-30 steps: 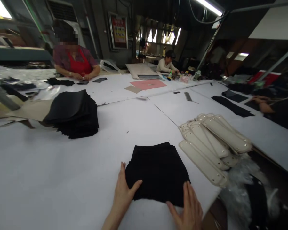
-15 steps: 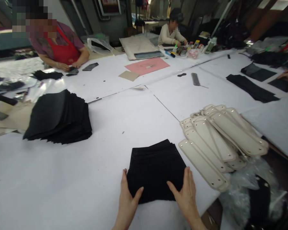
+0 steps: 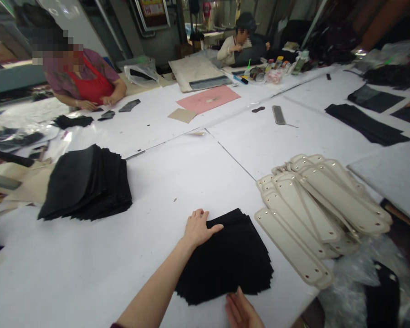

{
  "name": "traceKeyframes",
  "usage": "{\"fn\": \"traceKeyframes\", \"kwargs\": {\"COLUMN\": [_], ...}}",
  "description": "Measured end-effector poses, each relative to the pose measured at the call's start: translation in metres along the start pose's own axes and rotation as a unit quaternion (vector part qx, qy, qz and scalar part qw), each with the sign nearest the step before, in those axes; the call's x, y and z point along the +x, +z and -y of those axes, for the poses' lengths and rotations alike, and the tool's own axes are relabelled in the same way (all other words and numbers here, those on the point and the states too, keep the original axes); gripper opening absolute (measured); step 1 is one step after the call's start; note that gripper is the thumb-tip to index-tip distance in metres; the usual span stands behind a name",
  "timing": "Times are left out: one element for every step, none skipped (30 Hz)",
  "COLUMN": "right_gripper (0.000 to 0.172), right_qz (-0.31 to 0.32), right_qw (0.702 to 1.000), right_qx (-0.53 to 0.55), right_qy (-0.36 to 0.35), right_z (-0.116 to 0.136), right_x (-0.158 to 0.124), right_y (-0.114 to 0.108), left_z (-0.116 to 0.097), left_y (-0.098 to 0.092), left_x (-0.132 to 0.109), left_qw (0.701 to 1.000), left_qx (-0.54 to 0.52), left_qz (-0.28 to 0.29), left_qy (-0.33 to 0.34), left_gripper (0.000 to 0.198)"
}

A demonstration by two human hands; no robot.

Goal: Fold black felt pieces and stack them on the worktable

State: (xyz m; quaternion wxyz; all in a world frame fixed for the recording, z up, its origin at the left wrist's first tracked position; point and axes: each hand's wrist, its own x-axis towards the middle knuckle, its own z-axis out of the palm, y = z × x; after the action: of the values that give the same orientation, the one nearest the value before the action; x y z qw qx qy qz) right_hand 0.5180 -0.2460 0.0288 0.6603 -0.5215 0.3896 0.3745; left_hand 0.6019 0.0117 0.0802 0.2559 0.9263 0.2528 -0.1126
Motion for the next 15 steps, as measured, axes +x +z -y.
{"fn": "traceKeyframes", "kwargs": {"right_gripper": [0.066, 0.067, 0.068, 0.070, 0.071, 0.071, 0.070, 0.070, 0.068, 0.067, 0.067, 0.067, 0.067, 0.068, 0.069], "right_qz": [0.012, 0.022, 0.029, 0.033, 0.034, 0.033, 0.032, 0.028, 0.019, 0.009, -0.001, -0.010, -0.016, -0.018, -0.017], "right_qw": [1.000, 0.999, 0.998, 0.998, 0.997, 0.997, 0.997, 0.997, 0.997, 0.997, 0.997, 0.996, 0.995, 0.995, 0.994], "right_qx": [0.012, 0.024, 0.034, 0.042, 0.048, 0.052, 0.053, 0.053, 0.051, 0.050, 0.050, 0.051, 0.053, 0.057, 0.062], "right_qy": [0.013, 0.023, 0.031, 0.036, 0.040, 0.042, 0.045, 0.050, 0.055, 0.061, 0.067, 0.072, 0.078, 0.083, 0.087], "right_z": [0.005, 0.010, 0.015, 0.019, 0.022, 0.024, 0.026, 0.027, 0.028, 0.029, 0.030, 0.031, 0.033, 0.035, 0.037], "right_x": [0.003, 0.006, 0.008, 0.010, 0.011, 0.012, 0.013, 0.014, 0.014, 0.015, 0.015, 0.014, 0.014, 0.013, 0.012], "right_y": [0.008, 0.015, 0.021, 0.025, 0.029, 0.032, 0.034, 0.036, 0.037, 0.039, 0.040, 0.041, 0.042, 0.043, 0.045], "left_z": [-0.006, -0.011, -0.015, -0.018, -0.020, -0.022, -0.022, -0.022, -0.022, -0.021, -0.020, -0.020, -0.019, -0.020, -0.021], "left_y": [0.001, 0.002, 0.002, 0.001, 0.000, -0.002, -0.004, -0.007, -0.010, -0.013, -0.016, -0.019, -0.022, -0.025, -0.026], "left_x": [0.005, 0.009, 0.011, 0.012, 0.013, 0.014, 0.015, 0.015, 0.016, 0.016, 0.015, 0.014, 0.012, 0.009, 0.006], "left_qw": [1.000, 1.000, 0.999, 0.999, 0.998, 0.997, 0.996, 0.995, 0.993, 0.991, 0.987, 0.982, 0.975, 0.968, 0.963], "left_qx": [0.005, 0.008, 0.013, 0.018, 0.023, 0.027, 0.030, 0.031, 0.027, 0.016, -0.003, -0.028, -0.055, -0.076, -0.086], "left_qz": [0.010, 0.019, 0.031, 0.045, 0.057, 0.068, 0.077, 0.086, 0.101, 0.121, 0.147, 0.175, 0.202, 0.224, 0.238], "left_qy": [0.006, 0.012, 0.019, 0.025, 0.032, 0.038, 0.045, 0.050, 0.052, 0.054, 0.057, 0.062, 0.070, 0.081, 0.093], "left_gripper": [0.083, 0.087, 0.089, 0.091, 0.092, 0.092, 0.092, 0.092, 0.094, 0.096, 0.097, 0.099, 0.098, 0.097, 0.095]}}
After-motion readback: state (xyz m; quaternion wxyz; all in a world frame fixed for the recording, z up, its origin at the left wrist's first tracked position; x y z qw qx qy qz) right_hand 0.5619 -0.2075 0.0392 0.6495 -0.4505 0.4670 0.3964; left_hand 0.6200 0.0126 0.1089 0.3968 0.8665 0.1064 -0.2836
